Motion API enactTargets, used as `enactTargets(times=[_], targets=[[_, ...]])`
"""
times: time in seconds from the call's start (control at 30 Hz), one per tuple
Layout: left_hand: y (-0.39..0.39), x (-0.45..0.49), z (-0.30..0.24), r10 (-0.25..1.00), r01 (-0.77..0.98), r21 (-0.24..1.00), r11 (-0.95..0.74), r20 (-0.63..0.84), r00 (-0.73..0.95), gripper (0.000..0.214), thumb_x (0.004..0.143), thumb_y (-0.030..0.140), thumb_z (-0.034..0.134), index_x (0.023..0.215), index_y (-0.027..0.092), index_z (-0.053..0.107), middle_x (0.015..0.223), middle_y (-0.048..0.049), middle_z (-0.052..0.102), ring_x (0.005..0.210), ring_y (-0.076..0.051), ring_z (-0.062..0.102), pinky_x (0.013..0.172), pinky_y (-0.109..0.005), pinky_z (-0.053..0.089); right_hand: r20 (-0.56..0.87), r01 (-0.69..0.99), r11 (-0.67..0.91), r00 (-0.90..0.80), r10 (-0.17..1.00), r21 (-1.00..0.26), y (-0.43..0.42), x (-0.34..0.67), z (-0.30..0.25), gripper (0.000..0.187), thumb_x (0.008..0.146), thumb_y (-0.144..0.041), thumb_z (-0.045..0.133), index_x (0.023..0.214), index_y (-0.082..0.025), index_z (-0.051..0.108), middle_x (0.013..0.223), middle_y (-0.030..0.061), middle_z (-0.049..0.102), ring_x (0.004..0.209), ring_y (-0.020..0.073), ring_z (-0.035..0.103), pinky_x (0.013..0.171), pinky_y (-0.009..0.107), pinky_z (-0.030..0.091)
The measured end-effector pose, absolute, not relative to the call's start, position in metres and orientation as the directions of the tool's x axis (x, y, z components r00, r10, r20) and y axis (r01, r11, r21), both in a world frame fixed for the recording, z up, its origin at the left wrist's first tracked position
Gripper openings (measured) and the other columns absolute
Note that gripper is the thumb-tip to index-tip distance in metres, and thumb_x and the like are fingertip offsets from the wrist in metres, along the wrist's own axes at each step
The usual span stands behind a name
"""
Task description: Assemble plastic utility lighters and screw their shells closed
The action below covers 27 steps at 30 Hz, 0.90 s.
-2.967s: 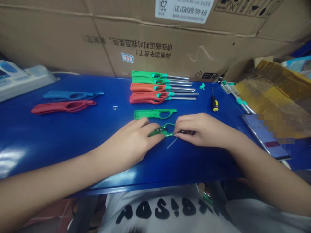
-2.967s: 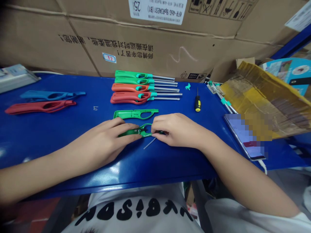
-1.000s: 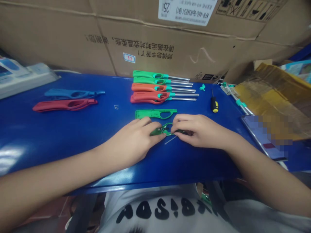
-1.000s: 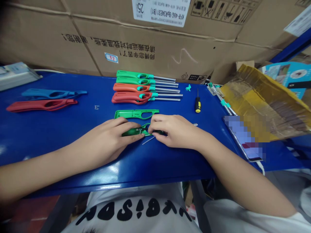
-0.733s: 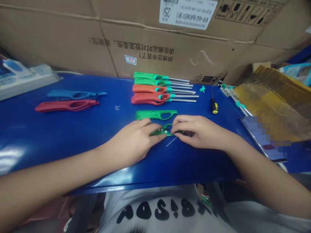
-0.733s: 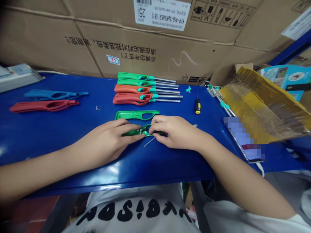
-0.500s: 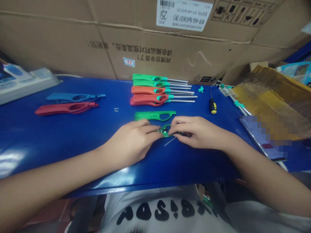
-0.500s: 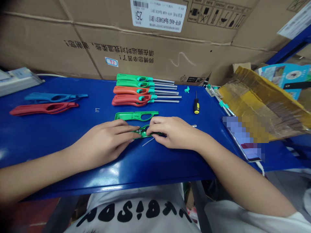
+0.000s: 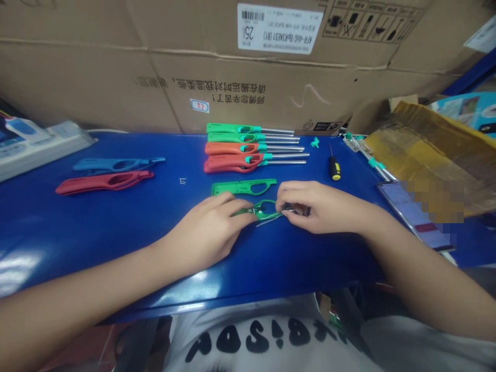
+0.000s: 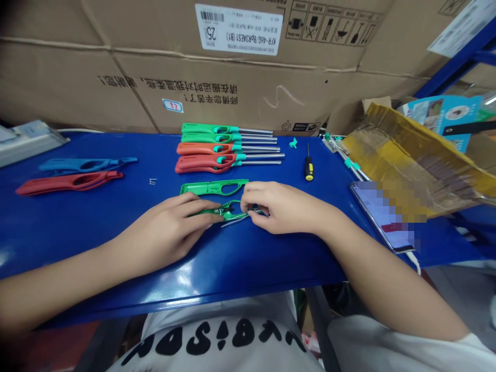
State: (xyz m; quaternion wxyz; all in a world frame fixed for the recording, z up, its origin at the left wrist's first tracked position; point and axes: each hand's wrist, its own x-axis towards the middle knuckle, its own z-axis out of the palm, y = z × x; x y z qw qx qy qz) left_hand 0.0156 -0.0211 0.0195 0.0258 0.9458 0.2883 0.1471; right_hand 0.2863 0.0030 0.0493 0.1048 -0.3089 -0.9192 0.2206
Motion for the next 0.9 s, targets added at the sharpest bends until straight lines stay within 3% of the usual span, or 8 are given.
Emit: enactTargets(times=[0.9], targets=[[-0.0221,0.0157,0.0202,0.560,0.549,0.118,-0.828,0.244,0.792,0.033,0.097,0.010,0.051,0.122,0.022,0.069,0.126,-0.0082,0.069,0.110,-0.028,0.062,0.092,-0.045,0.057,0.060,0.542,0.732,-0.786,0.615,-0.413,0.0025,0.2910,0.0510,0.022,0.087,-0.009,0.058,0.096,-0.019,0.075,0.100,0.0043,0.073,0.084,0.0161,0.068,0.076,0.027,0.051]])
